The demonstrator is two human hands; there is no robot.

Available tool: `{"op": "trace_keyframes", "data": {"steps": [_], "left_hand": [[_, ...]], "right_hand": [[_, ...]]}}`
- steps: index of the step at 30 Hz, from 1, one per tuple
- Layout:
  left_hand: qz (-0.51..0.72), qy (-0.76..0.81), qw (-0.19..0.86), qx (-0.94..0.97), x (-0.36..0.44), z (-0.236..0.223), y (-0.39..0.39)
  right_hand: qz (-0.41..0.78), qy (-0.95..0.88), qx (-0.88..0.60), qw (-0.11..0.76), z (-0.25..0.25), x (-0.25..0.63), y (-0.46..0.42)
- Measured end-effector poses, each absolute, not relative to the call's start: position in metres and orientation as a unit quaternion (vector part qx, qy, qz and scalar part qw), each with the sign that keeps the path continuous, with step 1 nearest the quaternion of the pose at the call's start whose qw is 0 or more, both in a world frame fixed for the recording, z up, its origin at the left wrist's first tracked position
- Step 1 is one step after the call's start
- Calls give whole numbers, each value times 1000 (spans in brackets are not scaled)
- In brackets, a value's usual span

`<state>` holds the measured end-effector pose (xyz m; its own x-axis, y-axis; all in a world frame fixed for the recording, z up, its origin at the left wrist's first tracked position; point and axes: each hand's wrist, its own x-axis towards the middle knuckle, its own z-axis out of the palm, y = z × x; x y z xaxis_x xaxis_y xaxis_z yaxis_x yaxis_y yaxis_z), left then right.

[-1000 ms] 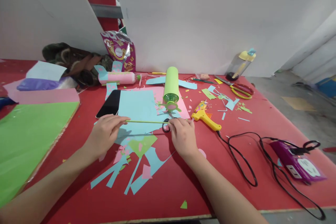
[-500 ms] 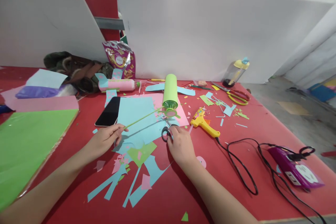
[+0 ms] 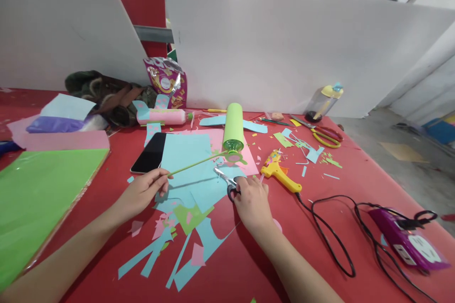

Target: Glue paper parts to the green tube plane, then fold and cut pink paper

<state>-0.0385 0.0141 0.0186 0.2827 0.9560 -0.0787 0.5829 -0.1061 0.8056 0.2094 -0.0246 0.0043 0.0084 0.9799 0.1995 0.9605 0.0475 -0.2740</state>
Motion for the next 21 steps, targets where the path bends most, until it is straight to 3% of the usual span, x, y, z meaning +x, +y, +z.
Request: {"op": "trace_keyframes", "data": {"steps": [12,16,21], "left_hand": [[290,545,405,675,-40,15,13],[285,551,402,674,-41,15,14],[288,567,386,668,-42,17,13]], "right_hand": [[-45,-656,-719,223,13,221,-19],[113,-628,-713,289,19,218,-19],[459,-527,-618,360,31,212,-23]]}}
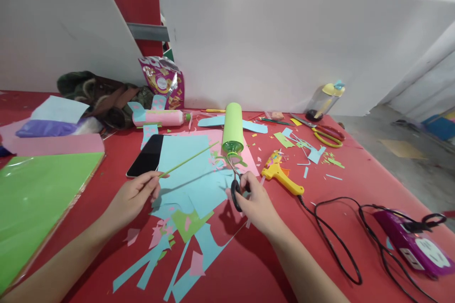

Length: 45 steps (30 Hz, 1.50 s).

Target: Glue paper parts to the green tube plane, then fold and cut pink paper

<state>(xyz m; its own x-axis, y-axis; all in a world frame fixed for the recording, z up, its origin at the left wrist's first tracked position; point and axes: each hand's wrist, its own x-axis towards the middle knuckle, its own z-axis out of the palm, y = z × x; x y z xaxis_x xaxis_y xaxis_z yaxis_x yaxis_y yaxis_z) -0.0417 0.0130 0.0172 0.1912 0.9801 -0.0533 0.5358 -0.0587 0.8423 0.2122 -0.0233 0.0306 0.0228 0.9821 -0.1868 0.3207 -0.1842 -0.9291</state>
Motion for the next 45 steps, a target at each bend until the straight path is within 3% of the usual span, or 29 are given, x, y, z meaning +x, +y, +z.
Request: {"op": "trace_keyframes", "data": {"steps": [5,45], "left_hand": [[295,568,381,667,-42,19,13],[178,546,395,717,-53,26,15]], "right_hand": [[602,-448,-533,391,29,214,-26],[615,-423,-546,380,27,206,-23]]}}
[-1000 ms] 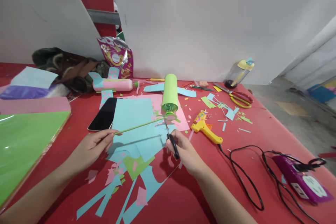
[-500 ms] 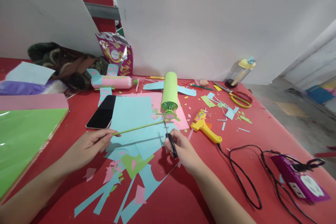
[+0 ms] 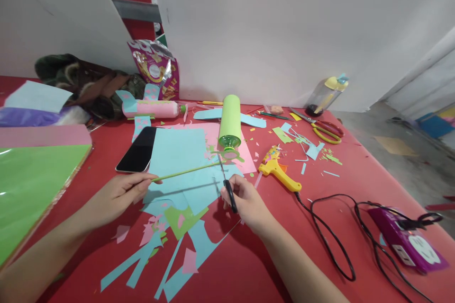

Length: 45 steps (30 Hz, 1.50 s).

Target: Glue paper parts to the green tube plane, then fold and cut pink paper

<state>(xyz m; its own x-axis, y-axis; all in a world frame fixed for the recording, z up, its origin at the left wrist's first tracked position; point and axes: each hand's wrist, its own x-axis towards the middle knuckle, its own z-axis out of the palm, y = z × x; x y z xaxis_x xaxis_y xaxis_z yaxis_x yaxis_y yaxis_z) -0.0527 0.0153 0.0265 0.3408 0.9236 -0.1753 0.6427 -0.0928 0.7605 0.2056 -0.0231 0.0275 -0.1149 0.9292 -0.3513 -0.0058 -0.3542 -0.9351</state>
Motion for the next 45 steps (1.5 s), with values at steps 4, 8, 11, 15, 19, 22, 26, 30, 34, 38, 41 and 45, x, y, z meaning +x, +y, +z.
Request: {"op": "trace_keyframes", "data": {"steps": [4,8,11,15,19,22,26,30,34,38,41,45], "left_hand": [[191,547,408,705,-52,28,16],[219,549,434,680,-51,28,16],[229,542,471,658,-53,27,16],[224,524,522,634,-55,24,16],[221,522,538,624,-55,25,16],[243,527,542,607,-54,24,16],[327,534,568,535,-50,21,16],[381,497,658,418,-40,20,15],[376,493,709,336,-32,21,9],[322,481,740,343,-29,17,1],[290,443,764,369,-28,13,-4],[260,393,783,406,-25,12,-9]], "right_hand": [[605,-418,-553,392,28,205,-22],[595,-411,-567,394,27,206,-22],[584,-413,-570,404,25,206,-23],[578,-407,-558,434,22,208,-23],[589,-410,-515,468,22,208,-23],[602,-436,-475,471,23,207,-25],[642,-459,-429,440,25,204,-27],[655,-483,-415,406,23,203,-28],[659,-496,-418,381,22,201,-30],[686,-497,-412,334,21,198,-33],[705,-481,-414,317,22,195,-36],[688,-461,-426,364,21,188,-37]]}}
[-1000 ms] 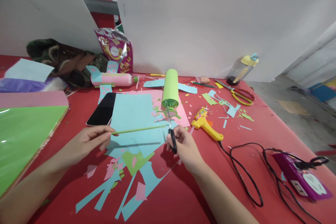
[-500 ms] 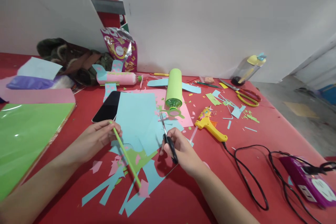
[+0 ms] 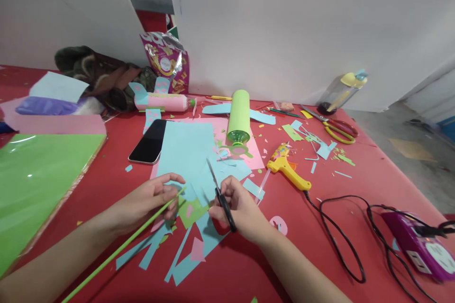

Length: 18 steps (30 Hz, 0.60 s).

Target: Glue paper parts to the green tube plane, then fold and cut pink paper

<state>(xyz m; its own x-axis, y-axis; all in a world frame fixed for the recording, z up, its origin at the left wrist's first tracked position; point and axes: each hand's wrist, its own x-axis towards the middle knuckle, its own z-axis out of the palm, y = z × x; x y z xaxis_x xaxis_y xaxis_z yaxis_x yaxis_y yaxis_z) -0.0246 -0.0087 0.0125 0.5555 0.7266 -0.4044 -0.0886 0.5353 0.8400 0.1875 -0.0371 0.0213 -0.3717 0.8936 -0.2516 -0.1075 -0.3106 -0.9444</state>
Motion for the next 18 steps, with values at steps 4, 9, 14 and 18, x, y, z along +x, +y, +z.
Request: {"op": "trace_keyframes", "data": {"steps": [4,9,14,18], "left_hand": [[215,364,805,416,-17,16,-14],[160,345,821,426,-9,13,-20],[157,334,827,425,-5,5,-23],[164,334,833,409,-2,6,-23]], "right_hand": [[664,-435,-448,411,17,178,-39],[681,-425,-442,401,12,171,-45],[683,-436,-432,396,7,167,-50],[685,-422,-429,410,9,166,-49]]}}
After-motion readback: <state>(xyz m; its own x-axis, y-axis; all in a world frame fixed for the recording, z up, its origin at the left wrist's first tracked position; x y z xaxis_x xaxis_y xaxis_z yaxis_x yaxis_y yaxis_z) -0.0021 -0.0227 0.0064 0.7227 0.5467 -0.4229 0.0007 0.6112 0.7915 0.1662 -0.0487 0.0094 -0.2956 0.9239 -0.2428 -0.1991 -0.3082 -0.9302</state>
